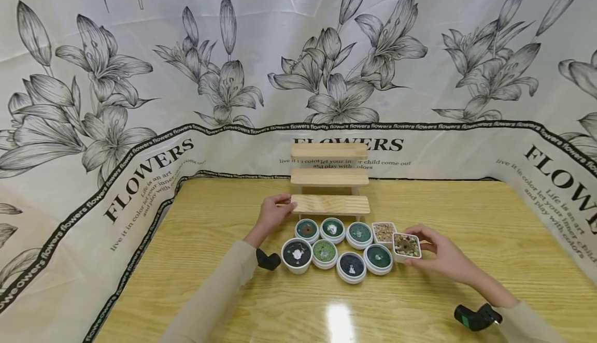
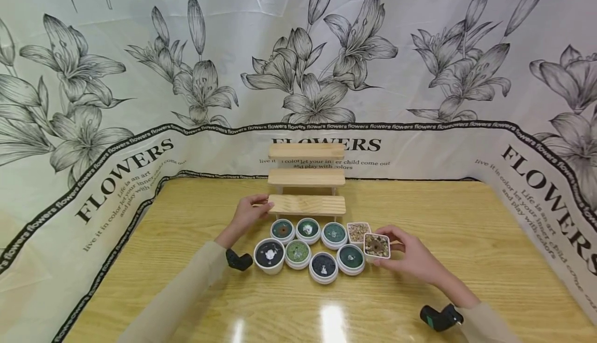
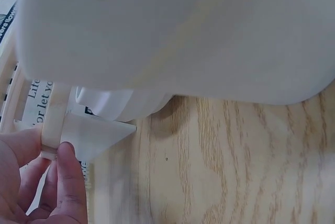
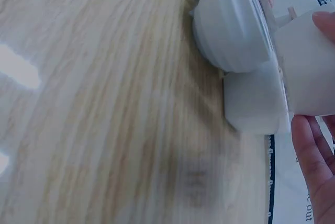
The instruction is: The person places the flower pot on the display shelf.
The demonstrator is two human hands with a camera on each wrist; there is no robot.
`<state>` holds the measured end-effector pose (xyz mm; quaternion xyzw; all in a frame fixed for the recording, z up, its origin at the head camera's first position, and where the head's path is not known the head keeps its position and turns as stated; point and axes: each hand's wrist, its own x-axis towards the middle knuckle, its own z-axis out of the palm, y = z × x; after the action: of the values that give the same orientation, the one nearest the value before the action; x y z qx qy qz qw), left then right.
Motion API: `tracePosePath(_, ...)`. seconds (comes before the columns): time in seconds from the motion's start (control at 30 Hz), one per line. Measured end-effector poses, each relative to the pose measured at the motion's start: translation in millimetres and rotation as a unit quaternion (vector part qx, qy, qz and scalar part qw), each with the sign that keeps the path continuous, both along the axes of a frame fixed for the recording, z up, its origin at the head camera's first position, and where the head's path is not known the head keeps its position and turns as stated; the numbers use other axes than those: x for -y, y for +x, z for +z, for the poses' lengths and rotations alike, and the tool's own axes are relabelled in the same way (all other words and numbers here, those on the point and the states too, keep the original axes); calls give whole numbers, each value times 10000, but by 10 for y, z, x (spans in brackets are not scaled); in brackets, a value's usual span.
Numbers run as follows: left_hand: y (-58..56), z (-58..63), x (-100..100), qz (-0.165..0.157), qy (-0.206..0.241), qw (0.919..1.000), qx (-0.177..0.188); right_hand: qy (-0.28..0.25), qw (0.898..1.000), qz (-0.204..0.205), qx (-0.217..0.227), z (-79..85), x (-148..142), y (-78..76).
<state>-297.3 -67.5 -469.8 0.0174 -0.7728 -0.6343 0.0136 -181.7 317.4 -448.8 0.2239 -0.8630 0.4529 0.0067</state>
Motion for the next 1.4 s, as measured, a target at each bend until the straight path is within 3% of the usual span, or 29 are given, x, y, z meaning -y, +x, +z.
tracePosePath(0.23,-7,-6,-2,-38,-85,9999,79,-82,9998,156,10,119,110,-74)
tracePosePath(0.5,-10,30,11,-99,-69,9997,234,-406,9970,91,656,175,226,-152)
tracePosePath(0.9,-20,7,36,-198,-190,9996,86,-658,9910,194,1147,295,452,-305)
tracePosePath(1.2,23,17,51,-201,-212,9995,115,-832,9856,432,1404,281,683,-467)
tracePosePath(1.4,3,30,36,-171,-279,9994,140,-897,9892,515,1040,322,827,-606)
